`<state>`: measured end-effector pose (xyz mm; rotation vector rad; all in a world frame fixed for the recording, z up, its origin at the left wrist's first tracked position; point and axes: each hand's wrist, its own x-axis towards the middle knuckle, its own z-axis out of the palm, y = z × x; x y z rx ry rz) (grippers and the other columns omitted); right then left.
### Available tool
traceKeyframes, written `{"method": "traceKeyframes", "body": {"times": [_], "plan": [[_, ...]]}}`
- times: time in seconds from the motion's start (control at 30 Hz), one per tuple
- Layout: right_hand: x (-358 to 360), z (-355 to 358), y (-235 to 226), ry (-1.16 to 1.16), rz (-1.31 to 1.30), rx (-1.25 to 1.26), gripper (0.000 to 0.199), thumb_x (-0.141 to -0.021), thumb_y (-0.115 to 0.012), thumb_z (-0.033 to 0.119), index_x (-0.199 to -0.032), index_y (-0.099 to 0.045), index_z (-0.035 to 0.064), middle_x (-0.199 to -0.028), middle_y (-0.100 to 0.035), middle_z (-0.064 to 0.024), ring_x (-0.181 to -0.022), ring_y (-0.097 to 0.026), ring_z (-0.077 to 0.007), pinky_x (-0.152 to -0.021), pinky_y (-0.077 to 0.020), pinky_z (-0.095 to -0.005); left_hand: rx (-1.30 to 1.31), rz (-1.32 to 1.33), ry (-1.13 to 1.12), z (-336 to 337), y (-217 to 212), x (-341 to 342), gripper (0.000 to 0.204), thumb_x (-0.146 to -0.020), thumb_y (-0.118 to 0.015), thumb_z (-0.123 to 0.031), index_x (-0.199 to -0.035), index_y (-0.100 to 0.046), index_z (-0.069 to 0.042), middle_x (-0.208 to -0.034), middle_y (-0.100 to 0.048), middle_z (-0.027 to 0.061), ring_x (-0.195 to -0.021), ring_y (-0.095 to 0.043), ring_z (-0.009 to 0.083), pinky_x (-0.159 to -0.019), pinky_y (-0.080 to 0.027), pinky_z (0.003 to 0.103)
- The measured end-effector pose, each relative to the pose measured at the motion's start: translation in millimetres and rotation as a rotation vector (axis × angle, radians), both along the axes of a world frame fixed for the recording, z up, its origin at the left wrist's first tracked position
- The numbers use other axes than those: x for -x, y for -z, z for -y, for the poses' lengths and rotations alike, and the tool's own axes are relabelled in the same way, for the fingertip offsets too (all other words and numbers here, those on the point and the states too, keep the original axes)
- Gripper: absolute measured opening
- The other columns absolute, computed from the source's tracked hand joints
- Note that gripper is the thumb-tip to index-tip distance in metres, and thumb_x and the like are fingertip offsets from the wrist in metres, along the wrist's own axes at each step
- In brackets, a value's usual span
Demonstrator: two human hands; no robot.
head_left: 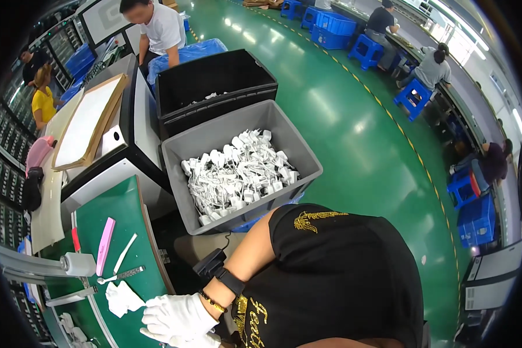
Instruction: Sorting and preparing power adapters with cables at a workstation.
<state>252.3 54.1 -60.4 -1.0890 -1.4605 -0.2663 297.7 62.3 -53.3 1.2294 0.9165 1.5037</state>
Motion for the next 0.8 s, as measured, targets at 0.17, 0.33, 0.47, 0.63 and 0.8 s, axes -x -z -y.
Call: {"method": "traceKeyframes", "body": {"times": [0.17, 0.33, 0.47, 0.63, 0.8], "plan": [[-16, 18, 30, -0.900, -0.011, 0.085, 0.032, -0.089, -0.059, 0.033, -0.094, -0.060, 0.0010, -0.088, -0.061, -0.0152, -0.079, -0.060, -0.0329, -0.070, -0.0482, -0.0455, -0.022, 0.007, -0.001, -6, -12, -16, 0.039, -0.099, -0.051, -0.019, -0.130, -0.046, 0.005, -0.109, -0.060, 0.0144, -0.091, -0.059, 0.0220, -0.079, -0.052, 0.030], [-113, 5, 196, -1.499, -0.051, 0.293, 0.029, -0.088, -0.068, 0.022, -0.112, -0.067, 0.0062, -0.106, -0.070, -0.0138, -0.098, -0.067, -0.0313, -0.086, -0.0521, -0.0367, 0.060, -0.129, -0.216, 16, -15, 10, 0.038, -0.101, -0.050, -0.022, -0.127, -0.048, 0.005, -0.105, -0.062, 0.0127, -0.086, -0.060, 0.0203, -0.075, -0.053, 0.029], [-143, -18, -30, -0.872, -0.303, 0.568, 0.055, -0.098, -0.051, 0.016, -0.145, -0.032, -0.0062, -0.136, -0.051, -0.0191, -0.122, -0.055, -0.0256, -0.106, -0.0413, -0.0347, 0.052, -0.522, -0.630, 52, -10, 94, 0.052, -0.092, -0.062, -0.020, -0.133, -0.042, 0.005, -0.107, -0.063, 0.0128, -0.084, -0.061, 0.0212, -0.080, -0.053, 0.030], [-86, -15, -18, -1.271, -0.858, 0.780, 0.073, -0.095, -0.062, 0.022, -0.150, -0.021, -0.0047, -0.139, -0.047, -0.0265, -0.128, -0.050, -0.0303, -0.109, -0.0380, -0.0375, 0.001, -0.638, -0.646, 53, -1, 97, 0.105, -0.066, -0.088, -0.011, -0.148, -0.023, 0.003, -0.115, -0.063, 0.0135, -0.090, -0.064, 0.0233, -0.099, -0.046, 0.036], [-56, -8, -16, -1.281, -0.307, 0.770, 0.088, -0.086, -0.075, 0.023, -0.151, -0.021, -0.0019, -0.144, -0.044, -0.0227, -0.133, -0.045, -0.0287, -0.111, -0.0361, -0.0373, -0.020, -0.714, -0.708, 64, 8, 115, 0.117, -0.063, -0.088, -0.005, -0.152, -0.012, 0.000, -0.121, -0.061, 0.0123, -0.103, -0.063, 0.0222, -0.101, -0.046, 0.037]]}}
